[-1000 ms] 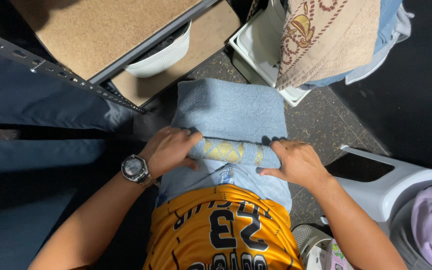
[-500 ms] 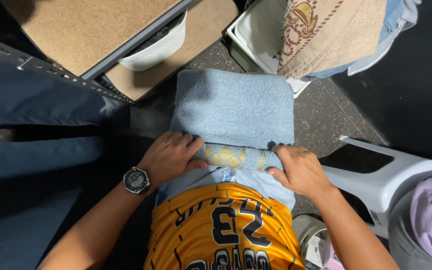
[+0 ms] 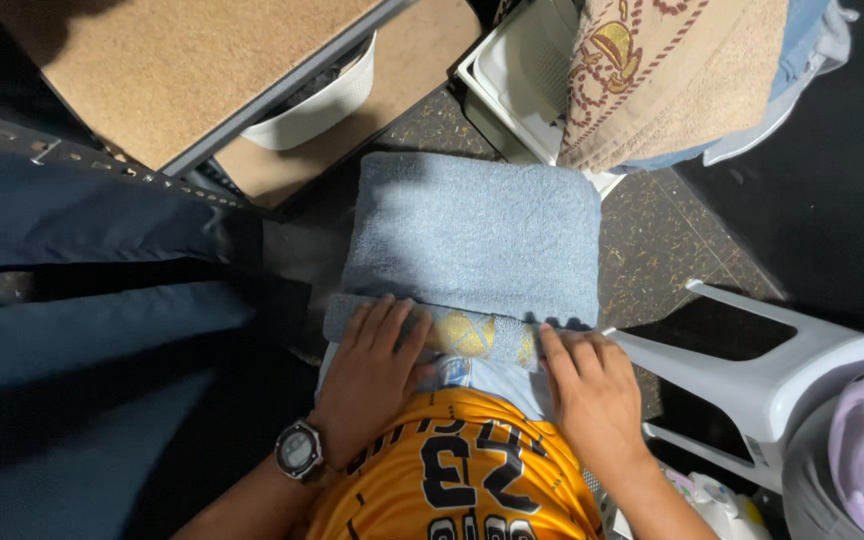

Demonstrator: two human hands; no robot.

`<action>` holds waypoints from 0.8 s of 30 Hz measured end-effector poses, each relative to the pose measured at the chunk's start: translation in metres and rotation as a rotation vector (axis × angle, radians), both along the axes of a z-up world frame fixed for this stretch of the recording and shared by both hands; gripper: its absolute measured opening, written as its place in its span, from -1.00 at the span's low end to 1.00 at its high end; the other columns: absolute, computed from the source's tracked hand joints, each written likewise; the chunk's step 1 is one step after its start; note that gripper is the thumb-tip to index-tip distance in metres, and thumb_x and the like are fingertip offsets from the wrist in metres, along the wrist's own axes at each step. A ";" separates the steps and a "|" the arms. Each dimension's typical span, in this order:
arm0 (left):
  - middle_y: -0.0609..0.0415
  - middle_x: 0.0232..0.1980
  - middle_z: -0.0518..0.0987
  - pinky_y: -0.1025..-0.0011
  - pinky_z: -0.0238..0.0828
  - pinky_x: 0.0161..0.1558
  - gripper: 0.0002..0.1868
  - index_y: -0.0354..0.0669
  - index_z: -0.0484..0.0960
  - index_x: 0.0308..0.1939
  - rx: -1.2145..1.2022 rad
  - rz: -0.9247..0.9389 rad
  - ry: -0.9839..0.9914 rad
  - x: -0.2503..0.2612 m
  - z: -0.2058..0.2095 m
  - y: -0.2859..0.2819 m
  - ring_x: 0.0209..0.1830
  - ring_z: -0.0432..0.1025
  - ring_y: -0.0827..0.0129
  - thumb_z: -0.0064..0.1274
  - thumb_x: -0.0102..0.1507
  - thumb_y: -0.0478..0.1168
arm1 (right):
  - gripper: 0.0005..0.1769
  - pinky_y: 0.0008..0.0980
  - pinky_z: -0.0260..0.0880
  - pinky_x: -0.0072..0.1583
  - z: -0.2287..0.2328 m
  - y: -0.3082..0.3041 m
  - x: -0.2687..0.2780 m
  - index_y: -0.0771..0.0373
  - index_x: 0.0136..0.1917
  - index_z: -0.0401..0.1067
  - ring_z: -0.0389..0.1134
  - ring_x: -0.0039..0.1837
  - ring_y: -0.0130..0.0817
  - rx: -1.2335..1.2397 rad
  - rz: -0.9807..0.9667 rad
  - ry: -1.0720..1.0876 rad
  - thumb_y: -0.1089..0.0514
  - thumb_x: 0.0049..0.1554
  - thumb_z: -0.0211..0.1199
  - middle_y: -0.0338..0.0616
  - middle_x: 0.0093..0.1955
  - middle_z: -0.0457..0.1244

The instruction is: The person takes a light blue towel from a shelf, unfolds it, and folds it into a compact roll on their lap. They then place the folded towel back onto the shelf with other rolled towels.

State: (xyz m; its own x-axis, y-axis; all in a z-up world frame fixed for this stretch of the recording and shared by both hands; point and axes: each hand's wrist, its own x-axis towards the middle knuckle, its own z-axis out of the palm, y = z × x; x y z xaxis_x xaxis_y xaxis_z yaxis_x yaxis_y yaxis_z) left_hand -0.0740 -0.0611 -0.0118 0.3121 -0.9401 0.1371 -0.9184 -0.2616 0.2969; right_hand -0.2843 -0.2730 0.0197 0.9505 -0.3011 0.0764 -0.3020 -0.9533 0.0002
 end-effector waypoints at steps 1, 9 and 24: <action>-0.21 0.38 0.43 -0.08 0.13 0.48 -0.38 -0.15 0.43 0.40 0.009 0.022 0.055 0.000 0.002 0.001 0.44 0.29 -0.10 -0.18 0.43 0.17 | -0.58 -0.05 0.37 0.24 0.003 0.005 0.002 0.21 0.33 0.48 0.30 0.13 -0.04 0.010 -0.017 -0.043 0.00 0.28 0.19 -0.03 0.15 0.33; -0.08 0.24 0.51 0.03 0.25 0.25 -0.27 -0.04 0.55 0.30 0.046 0.110 0.002 0.007 -0.008 -0.010 0.24 0.37 0.02 -0.24 0.38 0.41 | -0.12 0.11 0.23 0.40 -0.018 0.005 0.012 0.21 0.40 0.37 0.27 0.25 0.07 -0.008 -0.014 -0.052 -0.51 0.27 -0.25 0.09 0.24 0.26; 0.08 -0.42 0.48 0.19 0.45 -0.26 -0.33 -0.04 0.55 -0.24 -0.110 0.108 -0.023 0.060 -0.029 -0.056 -0.39 0.54 0.14 -0.26 0.38 0.46 | -0.20 -0.17 0.47 0.01 -0.033 -0.065 0.052 0.00 -0.01 0.46 0.47 -0.18 -0.13 0.224 -0.075 0.077 -0.69 0.14 -0.16 -0.19 -0.35 0.32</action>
State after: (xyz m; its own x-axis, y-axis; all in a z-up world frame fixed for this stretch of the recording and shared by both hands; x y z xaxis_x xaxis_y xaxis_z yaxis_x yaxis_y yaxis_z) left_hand -0.0137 -0.1173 -0.0413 0.4061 -0.8802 0.2455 -0.8936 -0.3265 0.3079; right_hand -0.2328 -0.3383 -0.0137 0.9254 -0.3720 -0.0723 -0.3789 -0.9072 -0.1828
